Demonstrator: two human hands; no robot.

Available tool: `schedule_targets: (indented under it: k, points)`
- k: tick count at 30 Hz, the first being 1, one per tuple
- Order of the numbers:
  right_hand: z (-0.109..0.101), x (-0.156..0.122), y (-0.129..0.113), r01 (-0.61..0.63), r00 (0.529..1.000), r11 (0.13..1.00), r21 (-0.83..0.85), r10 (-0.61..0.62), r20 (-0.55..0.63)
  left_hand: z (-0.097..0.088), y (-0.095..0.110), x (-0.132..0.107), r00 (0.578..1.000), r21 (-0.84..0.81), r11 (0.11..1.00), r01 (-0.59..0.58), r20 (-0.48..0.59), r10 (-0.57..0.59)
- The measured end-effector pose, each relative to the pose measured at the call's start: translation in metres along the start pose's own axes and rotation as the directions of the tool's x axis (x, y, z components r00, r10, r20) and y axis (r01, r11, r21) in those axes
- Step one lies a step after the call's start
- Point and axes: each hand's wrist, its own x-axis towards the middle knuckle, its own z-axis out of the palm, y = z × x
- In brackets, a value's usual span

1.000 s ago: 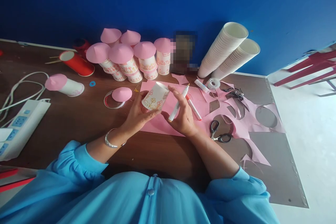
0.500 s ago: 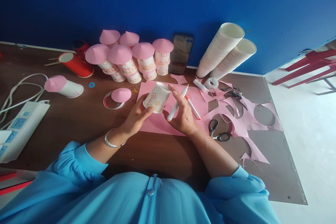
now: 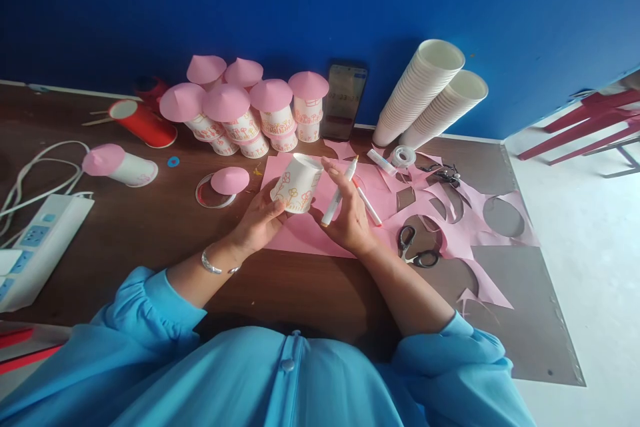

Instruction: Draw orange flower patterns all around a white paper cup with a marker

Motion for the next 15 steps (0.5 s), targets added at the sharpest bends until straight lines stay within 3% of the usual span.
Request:
schedule_targets:
  k: [5,9,12,15]
  points:
    - [-0.0003,0.0015,-0.0019,0.002,1.000,1.000,-0.004,-0.002,0.014,0.0047,0.0004,0.0007,0.974,0.226,0.960,-0.165,-0.119,0.195]
    - [0.0000,0.0013,-0.0034,0.052,0.998,0.998,-0.025,-0.051,0.033,0.0085,-0.0009,0.0002,0.946,0.407,0.878,-0.253,-0.088,0.313]
    - [0.0012,-0.0003,-0.0028,0.066,0.997,0.997,-0.048,-0.064,0.035,0.0084,-0.0042,0.0002,0.934,0.478,0.833,-0.277,-0.069,0.350]
    - [0.0011,-0.0008,-0.0018,0.064,0.998,0.997,-0.052,-0.063,0.022,0.0073,-0.0056,-0.0014,0.943,0.463,0.845,-0.268,-0.054,0.329]
